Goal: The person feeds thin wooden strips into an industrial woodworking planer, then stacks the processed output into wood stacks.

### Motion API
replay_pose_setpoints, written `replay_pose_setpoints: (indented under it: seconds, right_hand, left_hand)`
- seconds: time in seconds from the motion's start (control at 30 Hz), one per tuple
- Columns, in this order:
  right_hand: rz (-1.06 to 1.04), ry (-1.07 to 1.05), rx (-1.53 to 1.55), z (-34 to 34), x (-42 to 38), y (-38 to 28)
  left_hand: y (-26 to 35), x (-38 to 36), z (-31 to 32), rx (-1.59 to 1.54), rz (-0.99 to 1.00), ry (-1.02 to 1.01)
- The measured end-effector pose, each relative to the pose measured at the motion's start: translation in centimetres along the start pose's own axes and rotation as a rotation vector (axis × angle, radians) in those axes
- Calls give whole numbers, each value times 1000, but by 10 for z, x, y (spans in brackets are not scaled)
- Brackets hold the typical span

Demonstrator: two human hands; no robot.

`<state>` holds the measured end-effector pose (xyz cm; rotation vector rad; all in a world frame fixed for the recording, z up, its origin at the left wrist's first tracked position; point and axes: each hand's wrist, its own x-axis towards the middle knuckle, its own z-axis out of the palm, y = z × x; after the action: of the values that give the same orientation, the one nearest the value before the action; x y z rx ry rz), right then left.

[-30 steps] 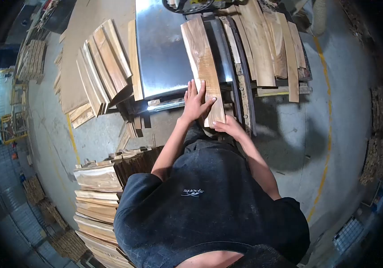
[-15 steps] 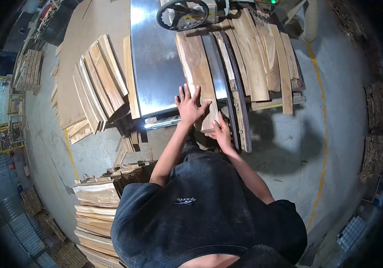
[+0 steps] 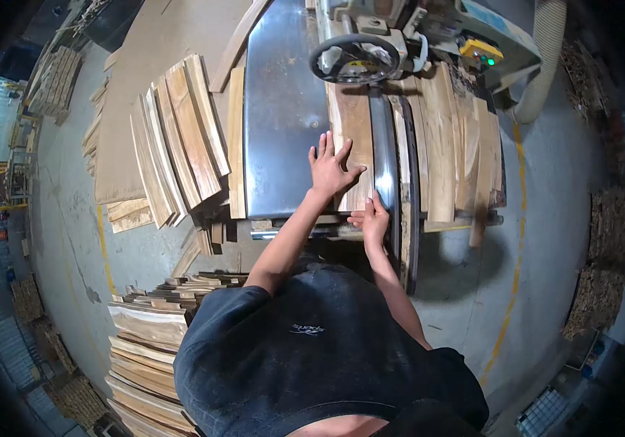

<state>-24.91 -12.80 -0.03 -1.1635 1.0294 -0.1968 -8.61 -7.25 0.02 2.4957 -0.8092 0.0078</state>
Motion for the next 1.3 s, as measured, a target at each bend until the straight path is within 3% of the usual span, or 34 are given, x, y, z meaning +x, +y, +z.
replay_pose_setpoints:
  seconds: [0.23,0.3,0.33,0.37,0.4,0.43,0.47,0.5,0.53,0.63,0.7,0.73,0.77,0.83,0.9,0.97,1.0,1.1,1.17,1.2,1.3]
  right_hand:
    - [34,71,47,33,49,-42]
    - [-20,117,33,43,59,-45]
    - [-25,125,35,48,64,-49]
    - [-30,138,36,52,70,-54]
    - [-36,158,-7,56,76,-59]
    - [-36,160,-11,60,80,-66]
    - [-24,185,-65,65,85,-74]
    - [-12,213,-117,70,89,-81]
    - [-36,232,-116,75,94,-85]
    - [-182,264,-9,84,123,-76]
    - [-223,264,26,92,135,-78]
    - [-237,280,5,95,140,-83]
    - [-251,297,-14,99,145,-88]
    - [-271,278,-12,100,163,-90]
    - [-348,199,-69,98,170,-91]
    - [-337,64,-135,97,154,-101]
    - [-336,62,-129,95,143,-97]
    - [-505,-236,-220,78,117,-82]
    - [-509,-304,-348,60,94,-57]
    - [-607,-317,-396,51,79,-45]
    - [-416,-422,-248,29,30,-16]
  left_hand:
    - [-44,83,-5,-53,77,45]
    - [-91,117,-16,-360,207,-196]
    - [-111,138,-35,-566,149,-240]
    - [-130,152,-46,-476,224,102]
    - [-156,173,-58,-372,215,284]
    - [-189,195,-71,-257,196,449]
    - [-211,206,-96,-319,-82,306]
    - [-247,223,-93,14,-197,434]
    - [-277,232,-100,126,-245,450]
    - [-332,241,-112,115,-307,148]
    - [-335,229,-114,39,-215,81]
    - [-304,215,-131,-113,-278,127]
    - [-302,200,-123,-100,-154,296]
    - [-264,160,-142,-668,-467,31]
    - [-230,124,-143,-1652,-571,-53]
    - [-211,81,-135,-1929,-701,-79]
    - [-209,59,-123,-2143,-626,-88]
    - [-183,9,-111,-2075,-588,-109]
    - [-150,-24,-108,-2023,-587,-94]
    - [-134,-39,-110,-1968,-577,-80]
    - [-95,-87,-106,-1777,-541,-138]
